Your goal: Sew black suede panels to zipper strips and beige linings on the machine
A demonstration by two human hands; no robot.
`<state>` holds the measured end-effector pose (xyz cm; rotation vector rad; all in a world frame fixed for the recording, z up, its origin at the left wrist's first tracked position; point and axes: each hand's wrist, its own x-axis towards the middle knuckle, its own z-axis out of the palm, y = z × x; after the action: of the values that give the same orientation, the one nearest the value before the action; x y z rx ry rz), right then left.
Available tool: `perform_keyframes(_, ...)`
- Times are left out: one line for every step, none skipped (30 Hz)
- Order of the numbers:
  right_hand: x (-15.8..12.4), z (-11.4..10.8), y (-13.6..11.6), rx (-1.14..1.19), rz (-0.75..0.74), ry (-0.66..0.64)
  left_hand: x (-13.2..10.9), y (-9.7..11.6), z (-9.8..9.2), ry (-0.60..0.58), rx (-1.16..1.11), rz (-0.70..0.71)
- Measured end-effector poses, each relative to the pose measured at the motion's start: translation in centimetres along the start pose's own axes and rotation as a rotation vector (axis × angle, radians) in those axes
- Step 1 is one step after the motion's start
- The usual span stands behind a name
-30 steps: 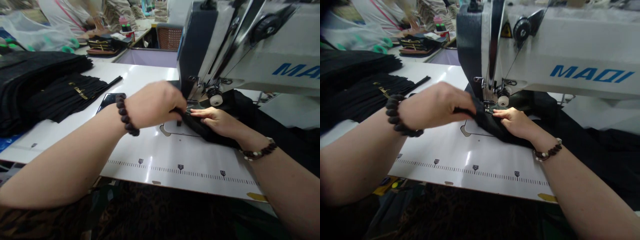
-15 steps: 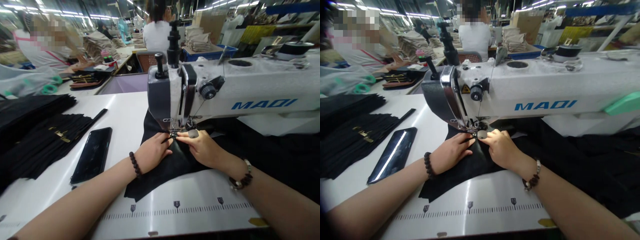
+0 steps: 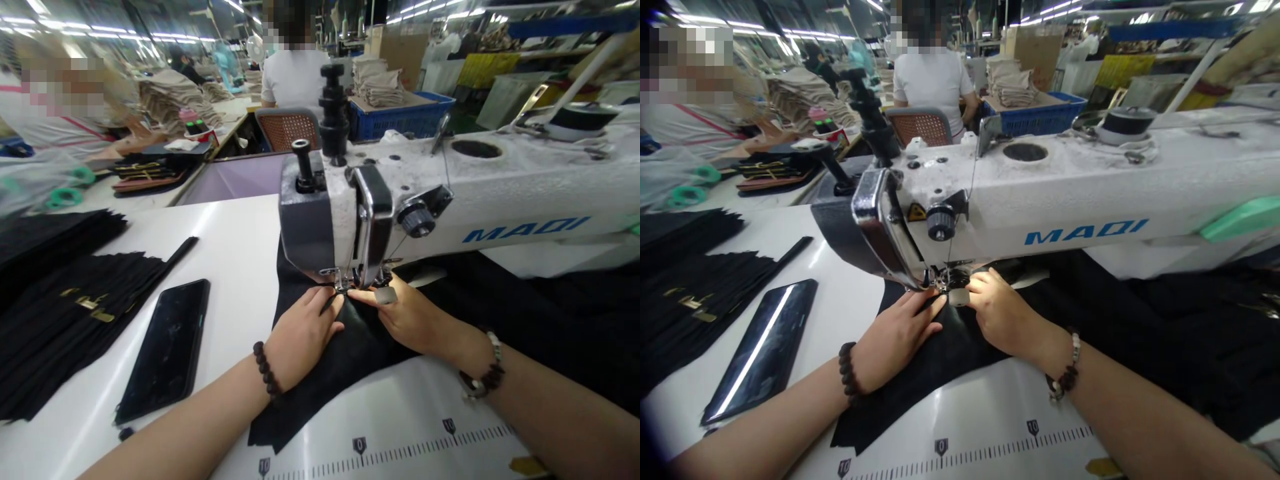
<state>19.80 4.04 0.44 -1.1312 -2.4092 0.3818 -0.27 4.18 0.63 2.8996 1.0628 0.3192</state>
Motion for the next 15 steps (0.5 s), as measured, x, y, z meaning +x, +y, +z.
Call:
perform_keyframes(0.0,-0.1,-0.3,-0.013,0.0,-0.003,-0.1,-0.1,0.1,0.01,0.007,0.004)
perform_keyframes(0.0,-0.4,-0.6,-0.03,-0.001,-0.018,-0.1,-0.2,0.1,0.023,0.014,0.011)
perform_keyframes(-0.1,-1.0,-0.9,-0.05,0.003,-0.044,-0.2,-0.3,0.2,0.04,0.02,0.021)
perform_keyframes(-0.2,-1.7,-1.1,-0.071,0.025,-0.069,-0.2,-0.4,0.3,0.058,0.026,0.033)
perform_keyframes(-0.4,-2.7,-1.1,-0.099,0.076,-0.078,-0.2,-0.5,0.4,0.08,0.032,0.047)
perform_keyframes(-0.8,-3.9,-1.0,-0.14,0.163,-0.058,-0.3,-0.6,0.5,0.104,0.038,0.061)
perform_keyframes(-1.3,-5.1,-0.7,-0.199,0.282,-0.011,-0.3,-0.7,0.7,0.125,0.045,0.071)
perform_keyframes(-1.9,-6.4,-0.2,-0.272,0.42,0.057,-0.3,-0.8,0.8,0.144,0.049,0.079)
perform_keyframes(-2.6,-7.5,0.5,-0.353,0.554,0.13,-0.3,-0.9,0.9,0.16,0.051,0.082)
perform_keyframes(-3.4,-8.4,1.3,-0.424,0.657,0.175,-0.3,-1.0,1.1,0.172,0.051,0.085)
perform_keyframes(-4.0,-9.0,2.1,-0.466,0.718,0.198,-0.3,-1.1,1.2,0.182,0.051,0.087)
perform_keyframes(-4.6,-9.3,2.9,-0.478,0.729,0.203,-0.3,-1.1,1.3,0.189,0.051,0.089)
perform_keyframes(-5.0,-9.3,3.5,-0.471,0.708,0.197,-0.3,-1.1,1.3,0.196,0.052,0.089)
perform_keyframes(-5.2,-9.1,4.0,-0.45,0.665,0.186,-0.3,-1.1,1.3,0.202,0.056,0.088)
perform_keyframes(-5.2,-8.7,4.3,-0.425,0.614,0.173,-0.3,-1.1,1.4,0.204,0.061,0.086)
